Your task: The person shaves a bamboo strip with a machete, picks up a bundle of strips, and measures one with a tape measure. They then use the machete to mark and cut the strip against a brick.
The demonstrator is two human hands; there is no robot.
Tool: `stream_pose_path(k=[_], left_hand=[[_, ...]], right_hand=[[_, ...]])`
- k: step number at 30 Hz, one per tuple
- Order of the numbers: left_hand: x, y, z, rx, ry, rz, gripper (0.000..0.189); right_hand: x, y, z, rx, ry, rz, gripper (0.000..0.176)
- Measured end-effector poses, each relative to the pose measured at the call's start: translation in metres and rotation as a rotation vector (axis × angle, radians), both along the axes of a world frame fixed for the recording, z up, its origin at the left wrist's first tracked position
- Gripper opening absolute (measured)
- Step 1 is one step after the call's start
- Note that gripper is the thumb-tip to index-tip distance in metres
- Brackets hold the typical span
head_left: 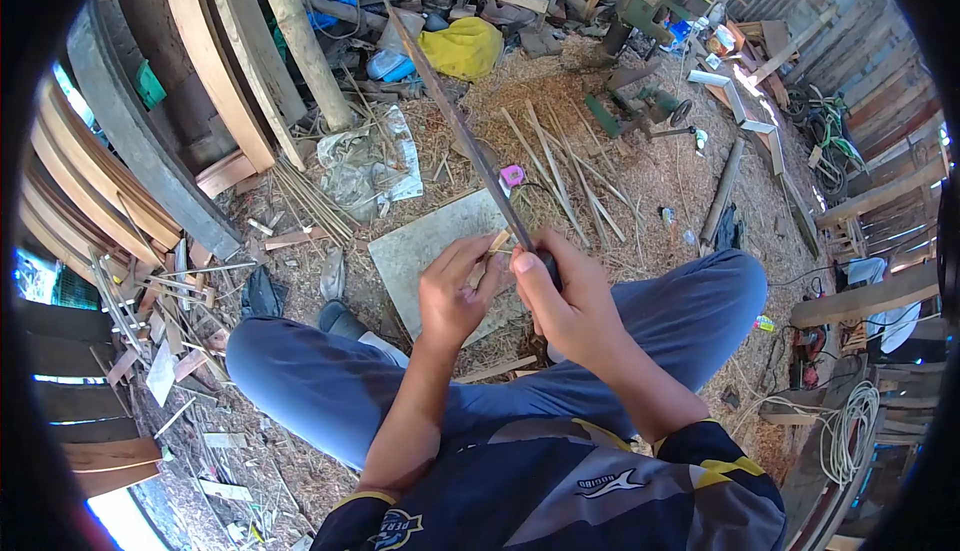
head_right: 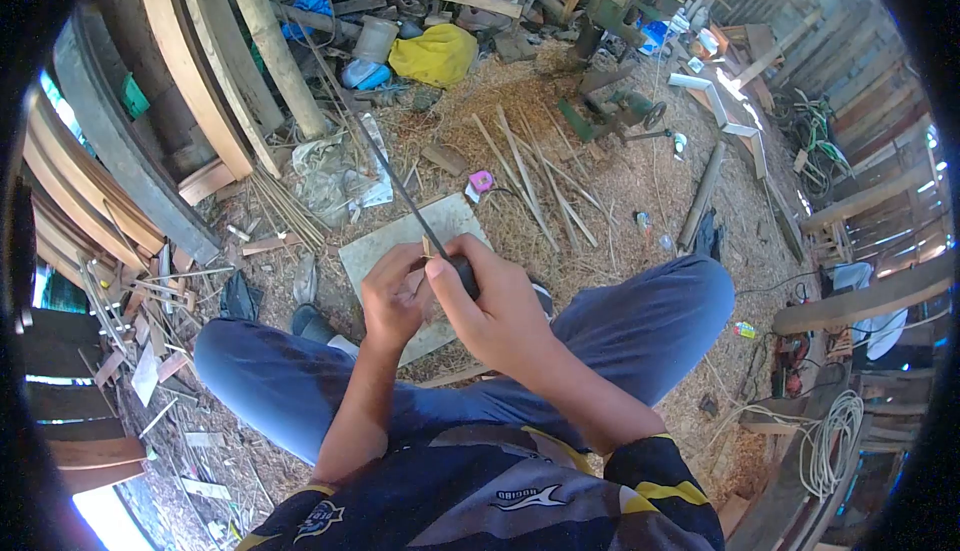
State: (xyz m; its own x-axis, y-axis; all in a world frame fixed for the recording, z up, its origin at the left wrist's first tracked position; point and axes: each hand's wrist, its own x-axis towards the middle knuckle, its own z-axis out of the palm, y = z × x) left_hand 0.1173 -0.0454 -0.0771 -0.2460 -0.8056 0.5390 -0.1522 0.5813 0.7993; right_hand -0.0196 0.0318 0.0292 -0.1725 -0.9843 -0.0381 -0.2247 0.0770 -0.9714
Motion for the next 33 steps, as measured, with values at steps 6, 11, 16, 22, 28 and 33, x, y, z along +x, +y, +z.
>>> stream_pose_path(k=[6,11,16,22,28,33], left_hand=[[0.008,-0.001,0.024,-0.085,-0.010,-0.085,0.030],[0.016,-0.001,0.010,-0.107,-0.020,-0.104,0.031],[0.015,0.002,0.011,-0.068,-0.002,-0.103,0.027],[0.013,0.006,0.014,-0.084,-0.018,-0.098,0.025],[0.010,0.008,0.010,-0.076,0.009,-0.101,0.024],[0.010,0.010,0.011,-0.073,-0.048,-0.064,0.023]], right_hand=[[0.014,0.007,0.000,0.003,-0.057,-0.045,0.029],[0.017,0.011,-0.003,-0.153,0.145,-0.046,0.026],[0.019,0.017,0.004,-0.132,0.146,-0.039,0.025],[0.019,0.019,-0.001,-0.151,0.164,-0.036,0.026],[0.018,0.020,-0.011,-0.212,0.157,-0.033,0.029],[0.015,0.020,-0.009,-0.208,0.121,-0.029,0.026]])
